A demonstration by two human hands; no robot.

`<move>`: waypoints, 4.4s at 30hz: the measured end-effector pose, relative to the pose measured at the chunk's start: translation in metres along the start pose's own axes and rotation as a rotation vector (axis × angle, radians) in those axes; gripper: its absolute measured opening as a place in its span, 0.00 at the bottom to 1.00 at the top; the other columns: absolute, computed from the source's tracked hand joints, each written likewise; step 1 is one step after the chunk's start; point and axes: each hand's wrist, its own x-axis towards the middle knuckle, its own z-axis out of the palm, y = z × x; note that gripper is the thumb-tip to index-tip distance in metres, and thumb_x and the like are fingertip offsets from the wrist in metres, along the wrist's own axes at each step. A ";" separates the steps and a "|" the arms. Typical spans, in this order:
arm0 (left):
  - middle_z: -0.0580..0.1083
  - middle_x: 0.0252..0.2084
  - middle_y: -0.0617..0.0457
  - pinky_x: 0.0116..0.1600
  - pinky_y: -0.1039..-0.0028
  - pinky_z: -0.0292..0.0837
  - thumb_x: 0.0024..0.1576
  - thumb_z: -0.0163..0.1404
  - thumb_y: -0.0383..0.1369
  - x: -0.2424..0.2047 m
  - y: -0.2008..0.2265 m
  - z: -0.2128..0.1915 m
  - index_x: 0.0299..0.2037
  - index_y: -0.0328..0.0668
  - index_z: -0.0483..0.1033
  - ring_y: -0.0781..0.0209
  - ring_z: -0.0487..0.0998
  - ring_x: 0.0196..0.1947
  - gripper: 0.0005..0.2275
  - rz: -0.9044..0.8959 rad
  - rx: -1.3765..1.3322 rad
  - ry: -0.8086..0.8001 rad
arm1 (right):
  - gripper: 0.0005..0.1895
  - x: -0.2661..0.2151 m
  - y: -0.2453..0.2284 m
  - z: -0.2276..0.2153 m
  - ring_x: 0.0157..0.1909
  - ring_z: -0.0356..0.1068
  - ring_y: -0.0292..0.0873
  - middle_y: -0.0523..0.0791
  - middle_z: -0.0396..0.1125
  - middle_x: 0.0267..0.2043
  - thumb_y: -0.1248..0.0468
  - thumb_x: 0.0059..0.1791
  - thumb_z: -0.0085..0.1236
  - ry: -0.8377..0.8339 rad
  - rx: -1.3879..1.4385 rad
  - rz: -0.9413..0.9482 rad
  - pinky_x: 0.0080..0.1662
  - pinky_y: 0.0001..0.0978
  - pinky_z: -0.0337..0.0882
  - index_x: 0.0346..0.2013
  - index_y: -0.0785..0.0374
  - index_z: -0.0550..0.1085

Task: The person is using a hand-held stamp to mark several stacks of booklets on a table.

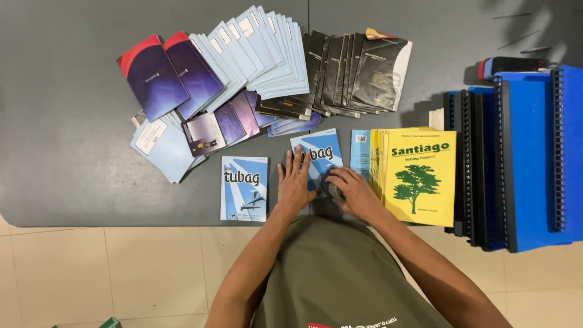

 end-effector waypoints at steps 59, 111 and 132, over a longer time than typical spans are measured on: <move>0.40 0.80 0.60 0.70 0.29 0.45 0.41 0.68 0.49 -0.002 0.003 -0.027 0.77 0.59 0.43 0.44 0.39 0.79 0.54 -0.035 0.178 -0.113 | 0.27 0.094 0.050 0.023 0.57 0.65 0.55 0.49 0.67 0.52 0.73 0.35 0.65 0.066 -0.148 0.052 0.56 0.47 0.69 0.49 0.64 0.75; 0.43 0.79 0.52 0.75 0.45 0.40 0.39 0.64 0.60 -0.018 0.003 -0.020 0.77 0.44 0.41 0.44 0.40 0.78 0.59 0.025 0.226 -0.055 | 0.24 0.093 0.035 0.025 0.54 0.64 0.62 0.55 0.66 0.49 0.75 0.37 0.61 0.203 -0.050 0.104 0.56 0.49 0.68 0.48 0.68 0.72; 0.39 0.80 0.49 0.76 0.46 0.38 0.43 0.56 0.67 -0.021 0.001 -0.024 0.77 0.41 0.38 0.44 0.37 0.79 0.59 0.053 0.290 -0.108 | 0.23 0.107 0.024 0.049 0.54 0.65 0.61 0.54 0.66 0.49 0.74 0.37 0.63 0.184 -0.019 -0.043 0.55 0.50 0.68 0.46 0.67 0.72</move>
